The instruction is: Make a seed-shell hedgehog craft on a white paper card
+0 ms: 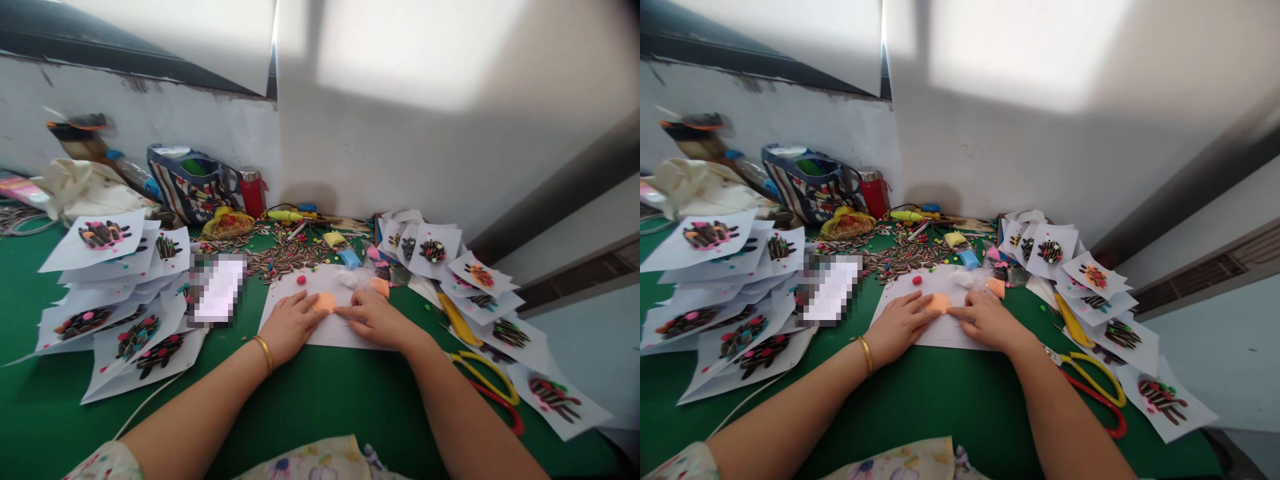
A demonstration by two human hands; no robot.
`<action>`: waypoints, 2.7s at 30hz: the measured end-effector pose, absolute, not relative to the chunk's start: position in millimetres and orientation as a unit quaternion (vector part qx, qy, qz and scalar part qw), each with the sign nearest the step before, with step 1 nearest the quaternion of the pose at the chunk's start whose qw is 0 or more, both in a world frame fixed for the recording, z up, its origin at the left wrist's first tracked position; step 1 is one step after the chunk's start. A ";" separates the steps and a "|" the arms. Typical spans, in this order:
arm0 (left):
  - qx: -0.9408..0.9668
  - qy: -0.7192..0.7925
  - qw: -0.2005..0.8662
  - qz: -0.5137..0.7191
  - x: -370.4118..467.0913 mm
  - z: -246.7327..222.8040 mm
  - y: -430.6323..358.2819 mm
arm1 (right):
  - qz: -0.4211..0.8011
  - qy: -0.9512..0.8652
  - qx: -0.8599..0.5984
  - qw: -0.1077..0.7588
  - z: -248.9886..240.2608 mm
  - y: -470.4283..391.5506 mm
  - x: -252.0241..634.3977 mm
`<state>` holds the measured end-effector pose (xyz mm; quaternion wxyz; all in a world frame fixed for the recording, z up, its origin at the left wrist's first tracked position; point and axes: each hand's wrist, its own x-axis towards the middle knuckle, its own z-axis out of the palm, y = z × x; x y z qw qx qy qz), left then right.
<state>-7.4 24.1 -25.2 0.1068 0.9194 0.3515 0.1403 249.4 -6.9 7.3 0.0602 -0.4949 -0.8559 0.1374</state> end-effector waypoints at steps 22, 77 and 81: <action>0.914 0.366 0.107 0.140 -7.4 -26.3 21.1 | 0.107 -0.822 -0.550 0.107 -12.5 -2.4 235.5; 0.862 0.432 0.201 0.173 -14.2 -21.3 26.3 | 0.070 -0.843 -0.492 0.205 -18.3 -6.4 218.2; 0.868 0.437 0.169 0.166 -17.3 -17.9 20.7 | 0.073 -0.848 -0.479 0.214 -20.9 -5.7 217.7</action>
